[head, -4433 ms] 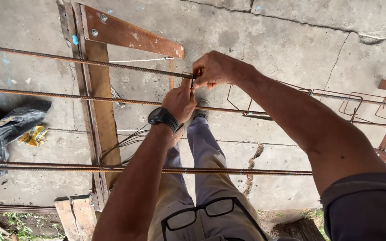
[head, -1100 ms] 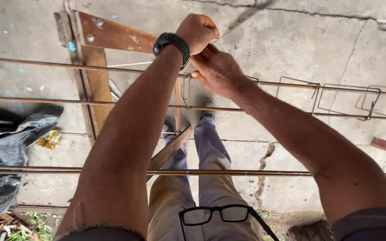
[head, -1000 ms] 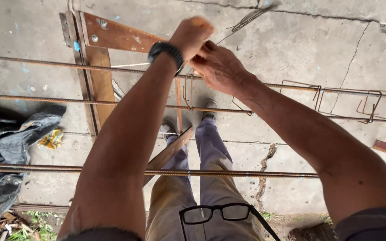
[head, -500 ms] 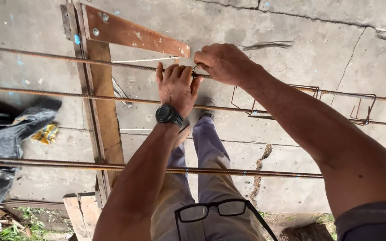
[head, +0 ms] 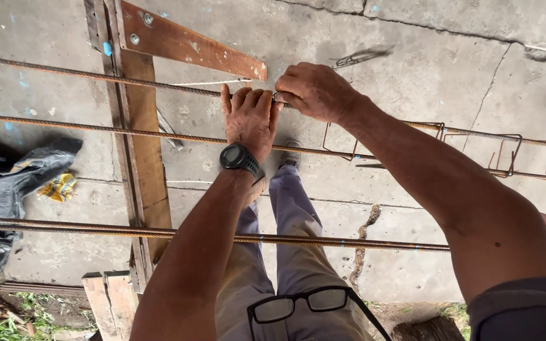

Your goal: The person ties steel rebar rods together using wire and a rebar tying tool. They wrap the wire around the intersections of the rods and twist it to secure the structure.

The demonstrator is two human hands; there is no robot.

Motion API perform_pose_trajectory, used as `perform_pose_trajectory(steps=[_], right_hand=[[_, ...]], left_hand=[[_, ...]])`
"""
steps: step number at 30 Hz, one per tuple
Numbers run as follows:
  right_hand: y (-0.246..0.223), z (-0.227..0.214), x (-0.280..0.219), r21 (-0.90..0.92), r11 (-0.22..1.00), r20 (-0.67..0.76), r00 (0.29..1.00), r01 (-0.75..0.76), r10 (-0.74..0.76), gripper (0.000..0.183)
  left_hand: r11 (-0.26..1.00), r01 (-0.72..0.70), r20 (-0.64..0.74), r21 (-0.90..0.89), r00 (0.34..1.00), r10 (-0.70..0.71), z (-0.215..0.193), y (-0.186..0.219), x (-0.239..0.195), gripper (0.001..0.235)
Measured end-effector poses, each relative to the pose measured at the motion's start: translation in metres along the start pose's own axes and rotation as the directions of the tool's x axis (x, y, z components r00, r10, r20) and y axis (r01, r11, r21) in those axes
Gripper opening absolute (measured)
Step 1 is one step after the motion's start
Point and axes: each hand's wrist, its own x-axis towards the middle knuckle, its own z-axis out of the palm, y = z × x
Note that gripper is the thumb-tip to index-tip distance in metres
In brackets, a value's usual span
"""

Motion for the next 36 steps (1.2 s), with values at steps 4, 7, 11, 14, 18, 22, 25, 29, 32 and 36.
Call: perform_pose_trajectory(steps=[4,7,11,14,18,22,25,29,32,36], right_hand=[[0.006,0.017,0.003,-0.155,0.977,-0.045,0.987,0.146,-0.155,0.018],[0.008,0.02,0.006,-0.262,0.945,-0.03,0.978,0.194,-0.209,0.018],[0.007,0.02,0.007,-0.402,0.893,-0.003,0.975,0.202,-0.222,0.012],[0.007,0.026,0.007,-0.426,0.886,0.025,0.981,0.184,-0.191,0.016],[-0.002,0.028,0.011,-0.422,0.899,0.083,0.993,0.115,-0.088,0.015],[-0.017,0.027,0.019,-0.261,0.963,0.058,0.995,-0.066,0.084,0.015],[-0.021,0.036,0.03,-0.228,0.937,0.063,0.956,-0.266,0.287,0.018],[-0.045,0.007,0.064,-0.079,0.652,0.345,0.593,-0.754,0.728,0.026],[-0.047,-0.013,0.078,-0.144,0.643,0.444,0.531,-0.753,0.722,0.018],[-0.079,-0.066,0.084,-0.239,0.619,0.592,0.394,-0.748,0.704,0.011]], left_hand=[[0.999,-0.015,0.046,0.035,0.999,0.013,0.01,-0.005,-0.005,0.022],[1.0,-0.017,0.048,0.018,0.999,0.017,0.013,-0.008,-0.005,0.027],[0.999,-0.036,0.031,-0.028,0.999,0.037,0.013,-0.008,-0.006,0.033],[0.999,-0.033,0.037,-0.035,0.999,0.035,0.013,-0.009,-0.007,0.037],[0.997,-0.018,-0.012,-0.077,1.0,0.017,0.014,-0.008,-0.008,0.03],[0.999,-0.027,-0.014,-0.04,1.0,0.026,0.015,-0.008,-0.009,0.032],[0.999,-0.044,0.003,-0.005,0.999,0.044,0.016,-0.011,-0.01,0.04],[0.998,-0.044,0.004,-0.033,0.999,0.044,0.011,-0.009,-0.009,0.036],[0.998,-0.062,0.01,-0.019,0.998,0.063,0.01,-0.01,-0.008,0.038],[0.994,-0.058,-0.008,-0.089,0.998,0.058,0.006,-0.005,-0.007,0.047]])
